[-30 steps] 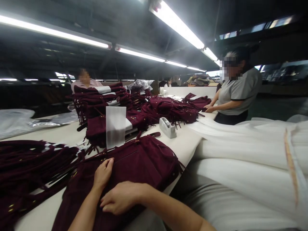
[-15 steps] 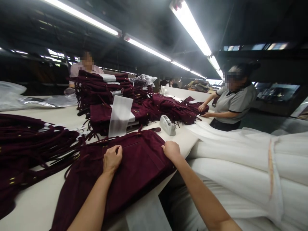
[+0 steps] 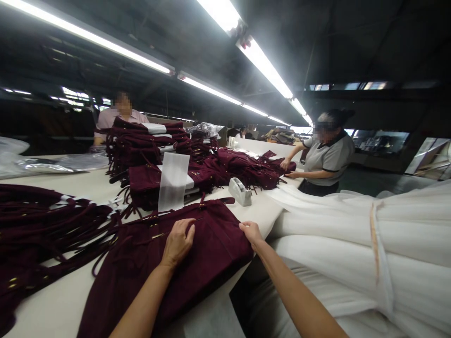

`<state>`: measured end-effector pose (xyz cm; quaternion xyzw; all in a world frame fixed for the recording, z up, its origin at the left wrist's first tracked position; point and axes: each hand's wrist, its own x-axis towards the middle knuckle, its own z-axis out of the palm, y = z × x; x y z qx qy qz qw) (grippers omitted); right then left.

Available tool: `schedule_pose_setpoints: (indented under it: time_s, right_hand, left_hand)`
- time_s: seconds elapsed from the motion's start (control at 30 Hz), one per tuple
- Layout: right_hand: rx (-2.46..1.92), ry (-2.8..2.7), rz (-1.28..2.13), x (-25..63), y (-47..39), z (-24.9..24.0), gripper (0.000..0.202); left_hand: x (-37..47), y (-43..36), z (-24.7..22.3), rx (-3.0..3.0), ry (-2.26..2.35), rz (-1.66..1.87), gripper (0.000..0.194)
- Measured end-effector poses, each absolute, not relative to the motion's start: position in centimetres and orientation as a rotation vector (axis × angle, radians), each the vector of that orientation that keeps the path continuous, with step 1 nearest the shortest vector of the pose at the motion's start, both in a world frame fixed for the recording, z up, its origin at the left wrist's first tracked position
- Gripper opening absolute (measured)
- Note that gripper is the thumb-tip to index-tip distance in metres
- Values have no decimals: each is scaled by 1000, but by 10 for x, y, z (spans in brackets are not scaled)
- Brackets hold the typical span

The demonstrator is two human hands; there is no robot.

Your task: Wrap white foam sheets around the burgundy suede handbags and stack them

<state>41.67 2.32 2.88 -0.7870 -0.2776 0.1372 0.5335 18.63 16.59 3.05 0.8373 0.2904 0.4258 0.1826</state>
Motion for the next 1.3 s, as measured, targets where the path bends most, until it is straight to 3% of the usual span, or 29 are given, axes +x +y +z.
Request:
schedule_pose_setpoints:
  time_s: [0.13, 0.23, 0.4, 0.57, 0.73, 0.9, 1.07, 1.17, 1.3]
  right_hand:
    - [-1793, -647, 249, 418, 21, 18, 41]
    - [-1757, -704, 232, 420, 21, 14, 50]
    - [-1545, -863, 460, 425, 19, 7, 66]
    - [-1396, -837, 562, 431, 17, 1, 56]
    - [-1337, -865, 741, 439, 26, 3, 47]
    - [-1387, -678, 571, 430, 15, 2, 43]
    - [-1506, -432, 309, 404, -29, -8, 40]
    - [-1491, -357, 326, 393, -44, -17, 36]
    - [-1223, -190, 553, 389, -43, -32, 45]
  left_hand:
    - [202, 156, 28, 2500, 563, 1037, 36]
    - [224, 152, 29, 2613, 467, 862, 39]
    - [285, 154, 33, 2719, 423, 584, 55]
    - [329, 165, 14, 2606, 551, 607, 64]
    - [334, 174, 5, 2553, 478, 481, 60]
    - [343, 174, 17, 2669, 481, 159, 59]
    - [348, 172, 18, 2720, 502, 117, 62]
    - [348, 172, 17, 2697, 522, 79, 71]
    - [347, 168, 21, 2676, 512, 37, 90]
